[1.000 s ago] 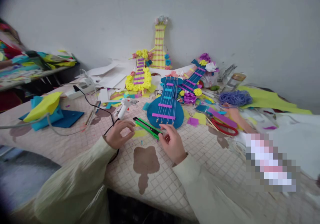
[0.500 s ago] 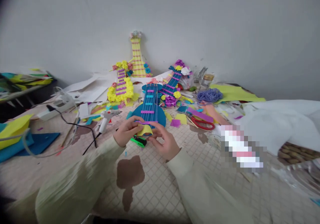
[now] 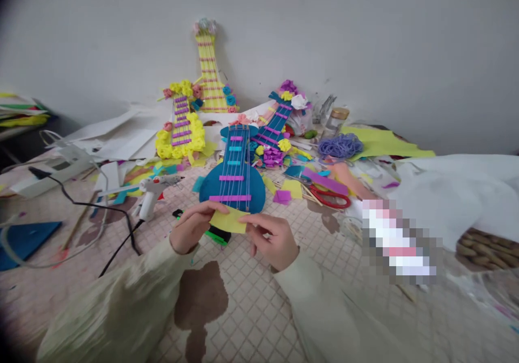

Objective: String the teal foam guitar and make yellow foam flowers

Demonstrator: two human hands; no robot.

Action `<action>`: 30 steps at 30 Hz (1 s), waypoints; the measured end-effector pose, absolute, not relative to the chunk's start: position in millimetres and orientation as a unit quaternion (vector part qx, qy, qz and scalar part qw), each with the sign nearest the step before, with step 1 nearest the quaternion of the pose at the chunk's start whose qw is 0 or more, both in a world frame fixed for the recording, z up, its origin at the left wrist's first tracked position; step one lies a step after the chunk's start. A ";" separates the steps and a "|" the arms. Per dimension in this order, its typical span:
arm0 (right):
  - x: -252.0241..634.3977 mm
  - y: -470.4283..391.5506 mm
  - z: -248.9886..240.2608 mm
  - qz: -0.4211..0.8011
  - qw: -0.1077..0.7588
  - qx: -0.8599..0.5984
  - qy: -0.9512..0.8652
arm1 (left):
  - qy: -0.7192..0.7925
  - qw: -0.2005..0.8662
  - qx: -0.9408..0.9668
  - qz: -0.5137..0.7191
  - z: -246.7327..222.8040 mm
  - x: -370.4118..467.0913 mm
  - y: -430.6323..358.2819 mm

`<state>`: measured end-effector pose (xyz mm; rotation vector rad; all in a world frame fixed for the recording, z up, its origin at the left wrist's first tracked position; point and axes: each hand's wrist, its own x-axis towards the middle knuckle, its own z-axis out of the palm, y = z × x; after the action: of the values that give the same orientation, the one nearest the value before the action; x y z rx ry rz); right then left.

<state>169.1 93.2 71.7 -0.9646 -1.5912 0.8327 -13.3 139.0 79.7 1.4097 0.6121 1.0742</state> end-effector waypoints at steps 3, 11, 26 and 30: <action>168.0 93.0 71.2 0.327 0.541 -0.370 -0.681 | 0.215 0.605 0.618 0.453 81.8 -17.6 134.9; 169.3 90.2 76.8 0.300 0.554 -0.353 -0.691 | 0.257 0.484 0.681 0.486 78.7 -12.7 124.2; 166.0 82.1 79.7 0.388 0.547 -0.371 -0.643 | 0.258 0.391 0.723 0.508 79.4 -10.0 118.3; 165.1 82.0 76.7 0.394 0.541 -0.390 -0.633 | 0.286 0.351 0.723 0.521 80.1 -9.9 116.9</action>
<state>165.1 82.0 76.7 -0.9265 -1.5040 0.9357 -9.9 116.9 80.1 1.8730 0.7411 1.3490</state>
